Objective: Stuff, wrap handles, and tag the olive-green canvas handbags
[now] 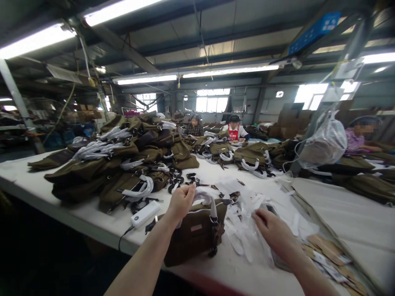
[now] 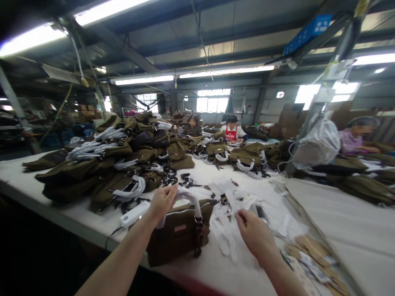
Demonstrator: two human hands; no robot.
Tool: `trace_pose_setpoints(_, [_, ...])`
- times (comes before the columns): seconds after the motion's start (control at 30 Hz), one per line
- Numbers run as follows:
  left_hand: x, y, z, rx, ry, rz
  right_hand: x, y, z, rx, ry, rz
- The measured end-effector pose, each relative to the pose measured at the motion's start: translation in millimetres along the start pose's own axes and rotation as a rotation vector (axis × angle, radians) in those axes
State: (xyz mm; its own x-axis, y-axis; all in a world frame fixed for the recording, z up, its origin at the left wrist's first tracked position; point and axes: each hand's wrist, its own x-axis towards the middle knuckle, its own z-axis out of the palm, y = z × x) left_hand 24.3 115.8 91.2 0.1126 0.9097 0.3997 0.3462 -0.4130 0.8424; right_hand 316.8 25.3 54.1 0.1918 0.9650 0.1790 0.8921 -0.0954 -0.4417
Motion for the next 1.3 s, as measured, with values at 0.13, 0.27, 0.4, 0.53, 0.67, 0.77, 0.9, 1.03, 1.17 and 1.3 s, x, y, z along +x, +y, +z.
trace_pose_setpoints(0.13, [-5,9,0.4,0.038,0.026,-0.005,-33,-52,7,0.557,-0.536,0.009])
trace_pose_setpoints(0.27, [-17,15,1.7,0.099,0.110,-0.048,-34,-97,56,0.704,-0.817,0.110])
trace_pose_setpoints(0.4, [-28,14,0.7,0.161,0.100,-0.119,-6,-132,77,1.090,-0.512,0.070])
trace_pose_setpoints(0.53, [-28,10,-4.4,0.161,-0.049,-0.074,0,-149,77,1.138,-0.482,-0.002])
trace_pose_setpoints(0.67, [-25,9,-9.5,0.100,-0.070,-0.045,-20,-138,67,0.988,-0.344,-0.090])
trace_pose_setpoints(0.77, [-25,15,-10.8,0.007,-0.109,-0.056,-35,-122,48,0.788,-0.040,-0.327])
trace_pose_setpoints(0.9, [-26,26,-10.1,-0.065,-0.145,-0.008,-35,-112,13,0.534,0.012,-0.644])
trace_pose_setpoints(1.03, [-29,34,-7.6,-0.093,-0.192,-0.068,-13,-119,-18,0.498,-0.039,-0.672])
trace_pose_setpoints(1.17, [-34,45,-6.9,-0.083,-0.250,-0.044,14,-130,-27,0.456,0.063,-0.609])
trace_pose_setpoints(1.3, [-38,55,-8.9,0.005,-0.234,0.058,28,-136,-15,0.563,0.015,-0.454])
